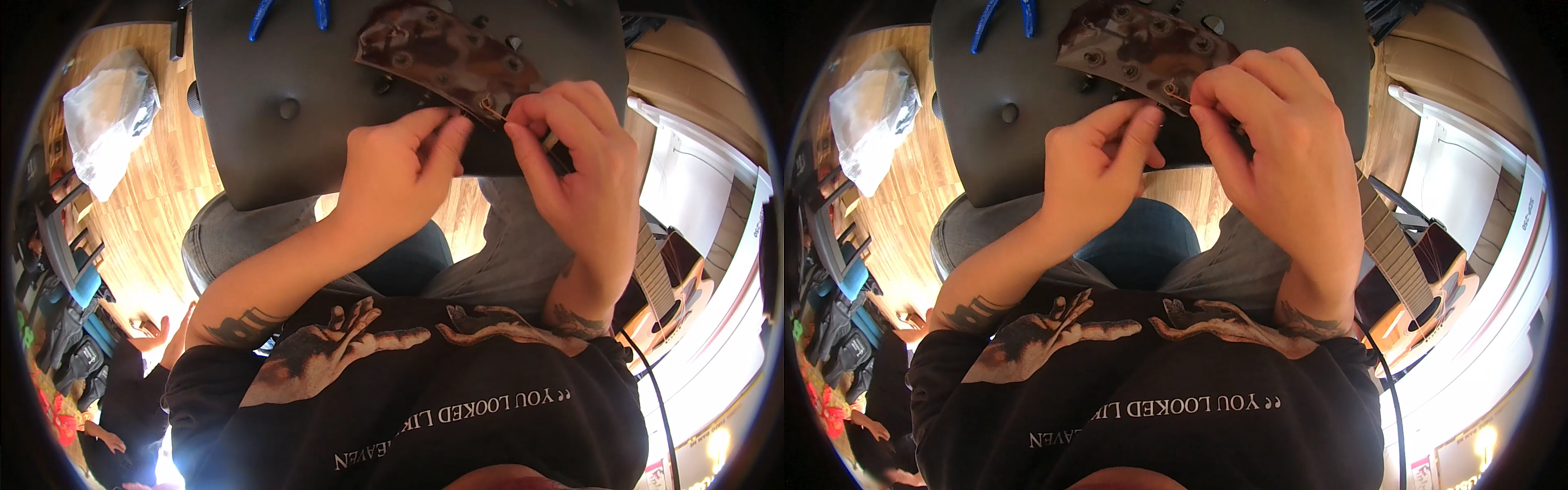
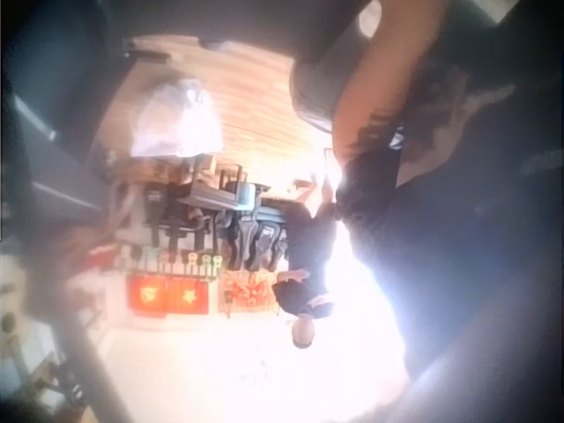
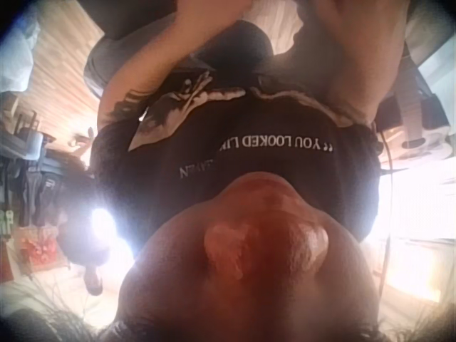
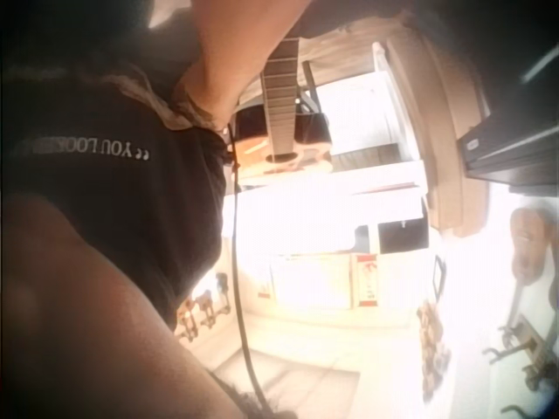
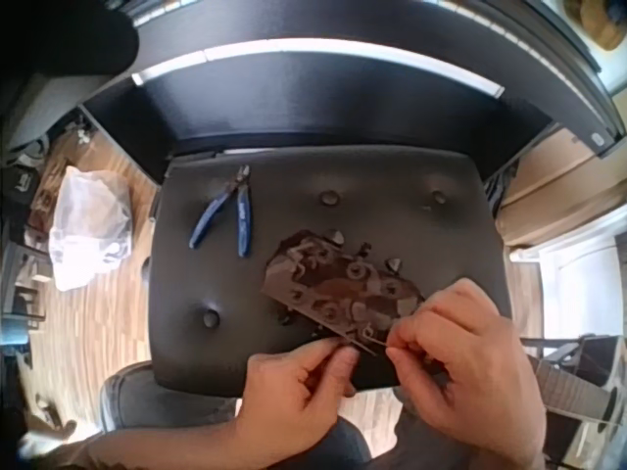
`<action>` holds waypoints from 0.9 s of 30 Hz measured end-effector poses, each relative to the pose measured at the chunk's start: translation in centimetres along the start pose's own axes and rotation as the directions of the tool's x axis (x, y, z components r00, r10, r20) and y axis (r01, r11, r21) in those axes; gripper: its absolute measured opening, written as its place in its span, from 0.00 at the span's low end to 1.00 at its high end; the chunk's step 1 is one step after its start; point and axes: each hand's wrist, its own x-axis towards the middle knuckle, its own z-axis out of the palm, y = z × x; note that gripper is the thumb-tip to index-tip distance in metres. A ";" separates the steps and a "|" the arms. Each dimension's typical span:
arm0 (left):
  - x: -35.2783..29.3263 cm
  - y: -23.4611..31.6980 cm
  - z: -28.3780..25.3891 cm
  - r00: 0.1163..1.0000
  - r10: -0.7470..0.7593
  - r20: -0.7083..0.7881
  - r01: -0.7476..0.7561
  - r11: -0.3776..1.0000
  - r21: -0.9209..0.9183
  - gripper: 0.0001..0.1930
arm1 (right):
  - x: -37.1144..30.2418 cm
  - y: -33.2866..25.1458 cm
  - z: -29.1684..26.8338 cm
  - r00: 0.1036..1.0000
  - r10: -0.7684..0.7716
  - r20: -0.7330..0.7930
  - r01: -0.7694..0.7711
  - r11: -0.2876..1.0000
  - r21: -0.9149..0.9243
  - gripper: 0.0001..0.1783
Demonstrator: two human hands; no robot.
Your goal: The person threads a guitar string through the headstock tuning post and winds it around the post to secure it. The hands repeatedly wrap the string while holding the headstock steady.
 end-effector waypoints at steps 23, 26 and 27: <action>0.3 1.2 -1.2 0.787 -0.441 0.431 0.616 0.530 -0.583 0.19 | 0.4 -0.2 -0.4 0.999 0.043 0.031 -0.044 0.999 0.020 0.07; -1.3 -0.7 1.0 0.999 -0.031 -0.014 0.029 0.986 -0.164 0.15 | 0.4 -0.1 -0.4 0.999 0.044 0.028 -0.045 0.998 0.032 0.07; -1.3 -0.9 1.1 0.999 0.009 -0.046 -0.014 0.993 -0.114 0.14 | 0.3 0.0 -0.4 0.998 0.048 0.026 -0.049 0.998 0.039 0.07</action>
